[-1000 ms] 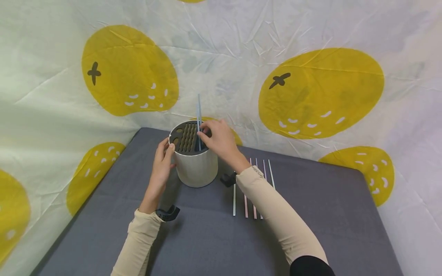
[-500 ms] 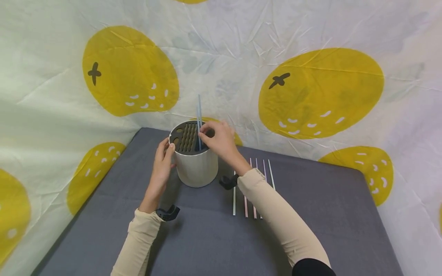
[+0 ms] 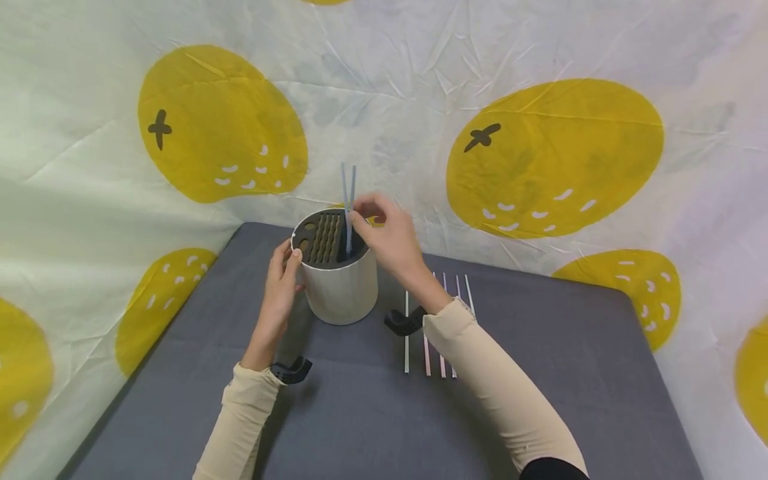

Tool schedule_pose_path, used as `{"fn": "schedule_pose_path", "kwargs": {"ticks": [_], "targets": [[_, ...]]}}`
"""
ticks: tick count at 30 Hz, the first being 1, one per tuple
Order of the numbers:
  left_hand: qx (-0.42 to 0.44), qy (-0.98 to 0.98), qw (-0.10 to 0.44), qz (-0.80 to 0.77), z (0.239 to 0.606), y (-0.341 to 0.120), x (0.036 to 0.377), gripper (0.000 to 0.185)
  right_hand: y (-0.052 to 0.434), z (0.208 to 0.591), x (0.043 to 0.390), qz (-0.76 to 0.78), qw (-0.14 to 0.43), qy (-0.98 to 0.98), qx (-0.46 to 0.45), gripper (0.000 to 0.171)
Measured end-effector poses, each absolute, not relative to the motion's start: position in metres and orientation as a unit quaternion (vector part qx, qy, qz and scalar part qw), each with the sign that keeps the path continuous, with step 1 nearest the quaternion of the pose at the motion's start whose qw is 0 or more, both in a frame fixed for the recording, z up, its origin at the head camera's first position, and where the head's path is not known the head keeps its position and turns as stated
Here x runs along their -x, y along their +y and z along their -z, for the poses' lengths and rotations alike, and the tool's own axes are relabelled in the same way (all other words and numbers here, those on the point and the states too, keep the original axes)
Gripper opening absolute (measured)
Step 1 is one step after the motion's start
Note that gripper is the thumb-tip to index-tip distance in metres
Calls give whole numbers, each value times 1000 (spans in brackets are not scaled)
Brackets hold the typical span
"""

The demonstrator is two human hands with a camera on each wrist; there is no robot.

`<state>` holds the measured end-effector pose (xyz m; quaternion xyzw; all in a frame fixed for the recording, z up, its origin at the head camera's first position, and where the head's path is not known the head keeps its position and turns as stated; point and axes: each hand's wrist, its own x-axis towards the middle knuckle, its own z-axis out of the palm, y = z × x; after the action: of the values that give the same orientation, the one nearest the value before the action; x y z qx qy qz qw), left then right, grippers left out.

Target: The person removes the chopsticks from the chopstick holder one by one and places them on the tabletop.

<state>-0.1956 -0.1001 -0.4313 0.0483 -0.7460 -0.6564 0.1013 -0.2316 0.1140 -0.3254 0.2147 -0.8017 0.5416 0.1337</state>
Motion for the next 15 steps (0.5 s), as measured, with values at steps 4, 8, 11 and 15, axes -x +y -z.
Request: {"fn": "schedule_pose_path", "kwargs": {"ticks": [4,8,11,15], "targets": [[-51,-747,108,654,432,-101,197,54,119,317,226,-608,184,-741,-218,20],[-51,-747,114,653,434,-102,197,55,127,310,222,-690,216,-658,-211,18],[-45,-747,113,654,435,-102,196,57,137,306,219,-739,219,-609,-187,13],[-35,-744,112,658,435,-101,195,59,152,304,216,-780,193,-575,-151,19]]}}
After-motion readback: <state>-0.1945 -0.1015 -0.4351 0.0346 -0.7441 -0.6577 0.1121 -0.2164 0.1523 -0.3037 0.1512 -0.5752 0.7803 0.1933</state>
